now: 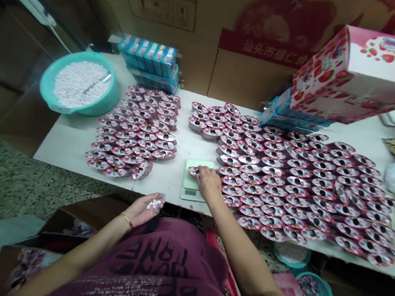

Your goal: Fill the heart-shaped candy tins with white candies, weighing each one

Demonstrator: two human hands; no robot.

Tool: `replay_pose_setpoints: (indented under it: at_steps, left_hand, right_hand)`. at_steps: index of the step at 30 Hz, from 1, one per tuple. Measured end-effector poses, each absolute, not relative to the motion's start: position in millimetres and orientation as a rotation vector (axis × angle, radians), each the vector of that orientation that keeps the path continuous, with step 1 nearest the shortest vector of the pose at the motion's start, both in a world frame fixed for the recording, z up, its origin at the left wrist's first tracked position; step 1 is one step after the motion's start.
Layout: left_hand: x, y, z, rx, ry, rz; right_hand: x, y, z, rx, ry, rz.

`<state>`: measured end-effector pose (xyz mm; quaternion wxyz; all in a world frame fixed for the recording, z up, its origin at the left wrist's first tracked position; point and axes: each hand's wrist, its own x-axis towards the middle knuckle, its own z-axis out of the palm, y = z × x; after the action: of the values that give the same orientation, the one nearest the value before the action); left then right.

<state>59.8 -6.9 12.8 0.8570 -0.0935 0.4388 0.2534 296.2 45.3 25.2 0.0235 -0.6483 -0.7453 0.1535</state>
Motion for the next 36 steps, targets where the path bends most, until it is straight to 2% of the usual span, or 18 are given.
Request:
replay_pose_setpoints:
  at_steps: [9, 12, 16, 19, 23, 30, 36]
  left_hand:
    - [17.1, 30.9, -18.3, -0.126, 1.172, 0.687]
    - [6.4, 51.7, -24.8, -0.088, 1.252, 0.705]
    - [-4.4, 61.7, -23.1, -0.091, 1.277, 0.708]
    - [-2.0, 55.7, -20.8, -0.109, 1.256, 0.687]
    - [18.2, 41.5, -19.1, -0.096, 1.139, 0.618]
    - [70.4, 34.2, 3.8, -0.073, 1.049, 0.527]
    - [100.4, 34.3, 23.5, -0.055, 0.925, 0.547]
  right_hand:
    - [176.7, 92.5, -0.2, -1.605, -2.544, 0.56]
    - [213.4, 76.2, 1.1, -1.662, -2.386, 0.534]
    - [315.0, 10.3, 20.4, -1.981, -2.171, 0.395]
    - [370.9, -37.8, 25.6, -2.21, -2.264, 0.327]
    - [390.8, -61.4, 15.3, -2.366, -2.373, 0.284]
    - [370.4, -47.5, 36.6, -2.172, -2.414, 0.257]
    - [323.7, 7.3, 44.5, -1.907, -2.509, 0.272]
